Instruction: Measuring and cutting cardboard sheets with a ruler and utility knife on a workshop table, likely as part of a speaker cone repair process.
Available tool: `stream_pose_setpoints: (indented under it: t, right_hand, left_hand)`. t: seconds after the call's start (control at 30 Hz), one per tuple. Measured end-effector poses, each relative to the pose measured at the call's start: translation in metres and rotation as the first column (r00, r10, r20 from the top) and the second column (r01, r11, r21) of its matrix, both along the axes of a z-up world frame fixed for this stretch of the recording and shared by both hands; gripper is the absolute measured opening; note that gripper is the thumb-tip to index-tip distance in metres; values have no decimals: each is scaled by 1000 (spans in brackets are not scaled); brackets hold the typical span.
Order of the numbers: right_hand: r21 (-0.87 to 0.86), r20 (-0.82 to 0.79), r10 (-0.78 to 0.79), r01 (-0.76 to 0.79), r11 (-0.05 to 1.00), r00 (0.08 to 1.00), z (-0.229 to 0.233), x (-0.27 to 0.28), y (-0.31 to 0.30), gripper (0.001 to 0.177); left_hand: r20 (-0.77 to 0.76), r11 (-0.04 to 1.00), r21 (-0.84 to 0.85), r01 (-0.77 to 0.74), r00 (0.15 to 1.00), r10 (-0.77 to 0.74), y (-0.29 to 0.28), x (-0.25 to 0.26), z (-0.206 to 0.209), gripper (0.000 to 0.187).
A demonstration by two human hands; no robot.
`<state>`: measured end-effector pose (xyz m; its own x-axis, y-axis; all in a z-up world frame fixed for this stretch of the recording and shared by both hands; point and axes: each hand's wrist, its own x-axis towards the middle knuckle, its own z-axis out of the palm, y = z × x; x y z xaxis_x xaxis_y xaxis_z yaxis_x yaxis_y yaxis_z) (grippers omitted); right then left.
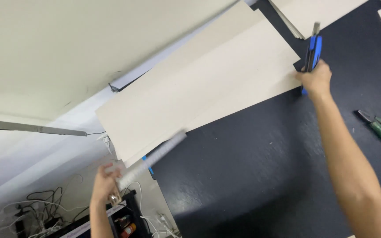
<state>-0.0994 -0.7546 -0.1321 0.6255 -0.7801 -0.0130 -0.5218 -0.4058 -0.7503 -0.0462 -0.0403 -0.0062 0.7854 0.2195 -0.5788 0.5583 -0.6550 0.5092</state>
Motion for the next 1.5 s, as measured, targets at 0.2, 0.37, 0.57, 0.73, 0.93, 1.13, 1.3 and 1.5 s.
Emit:
stream_pose_setpoints:
  t: [0.2, 0.37, 0.57, 0.73, 0.93, 1.13, 1.3, 1.5]
  right_hand:
    - [20, -177, 1, 2, 1000, 984, 4, -10, 34, 58]
    - [121, -371, -77, 130, 984, 925, 35, 5, 40, 57]
    - [344, 231, -42, -41, 938, 972, 44, -14, 42, 39]
    - [568, 30, 73, -77, 820, 997, 73, -53, 70, 29]
    - [518, -57, 86, -44, 854, 995, 110, -125, 74, 45]
    - [459, -36, 13, 5, 888, 999, 98, -160, 76, 43]
    - [446, -69, 39, -4, 895, 997, 71, -196, 55, 39]
    - [457, -124, 75, -10, 890, 990, 14, -293, -12, 30]
  left_hand:
    - [-104, 980, -189, -64, 994, 45, -13, -30, -40, 95]
    - [188, 956, -290, -47, 976, 105, -13, -16, -92, 38]
    - [347, 928, -358, -100, 909, 232, 8, -6, -126, 13]
    - [272, 787, -613, -73, 915, 297, -18, -11, -49, 26]
    - [153, 751, -588, -300, 871, 468, -21, -5, -46, 2]
    - [25, 856, -364, -367, 915, 402, -31, -12, -39, 47]
    - [3, 868, -329, -371, 919, 394, 2, -21, -40, 29]
    - [133, 909, -278, -312, 924, 358, 62, -89, -63, 34]
